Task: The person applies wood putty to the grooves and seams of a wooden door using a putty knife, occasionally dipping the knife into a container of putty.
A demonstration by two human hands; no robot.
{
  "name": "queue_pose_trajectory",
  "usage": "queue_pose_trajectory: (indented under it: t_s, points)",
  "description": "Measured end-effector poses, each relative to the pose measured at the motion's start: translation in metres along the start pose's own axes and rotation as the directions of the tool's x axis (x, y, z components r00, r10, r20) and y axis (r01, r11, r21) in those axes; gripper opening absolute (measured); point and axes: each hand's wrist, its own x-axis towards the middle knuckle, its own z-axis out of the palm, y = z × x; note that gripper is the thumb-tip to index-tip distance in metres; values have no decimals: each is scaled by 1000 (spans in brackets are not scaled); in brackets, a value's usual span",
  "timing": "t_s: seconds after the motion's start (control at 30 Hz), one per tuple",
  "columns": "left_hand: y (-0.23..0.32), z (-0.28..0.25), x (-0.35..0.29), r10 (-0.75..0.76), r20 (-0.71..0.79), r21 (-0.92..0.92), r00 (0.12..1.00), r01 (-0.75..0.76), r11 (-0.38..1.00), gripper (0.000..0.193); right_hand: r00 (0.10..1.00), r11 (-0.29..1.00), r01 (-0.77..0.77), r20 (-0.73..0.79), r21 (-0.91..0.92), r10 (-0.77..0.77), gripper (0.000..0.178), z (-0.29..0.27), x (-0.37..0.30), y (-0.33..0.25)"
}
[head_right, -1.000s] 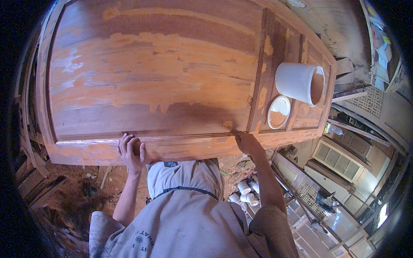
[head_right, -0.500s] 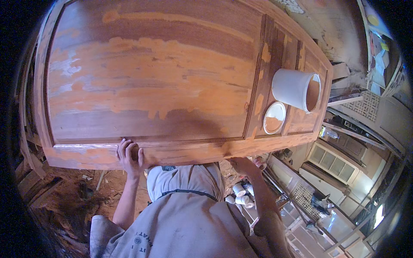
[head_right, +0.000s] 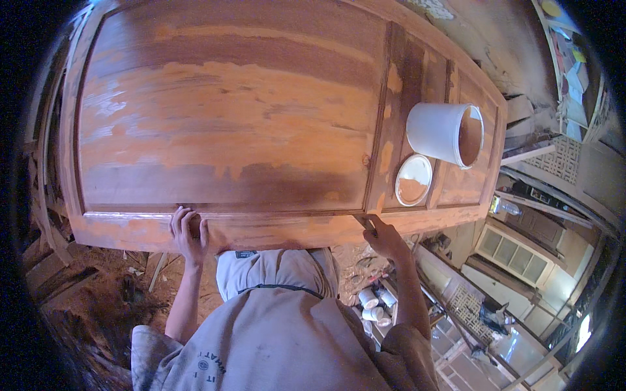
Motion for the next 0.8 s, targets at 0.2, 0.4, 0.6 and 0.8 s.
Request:
queue_pose_trajectory:
  t_s: [0.2,0.4,0.6,0.8]
  points:
    - [5,4,2,16,-68,5,998,-15,1000,32,988,988,154,22,11,-154,31,2,23,70]
    - [24,6,-7,-18,-188,68,982,31,997,30,976,973,210,-39,-99,-215,41,-29,40,59]
    - [139,33,-45,-139,-353,-127,925,99,987,32,735,712,678,146,-182,-662,47,-53,58,73]
    - [231,92,-165,-350,-311,-197,884,300,933,29,706,588,706,329,-395,-627,28,-69,76,50]
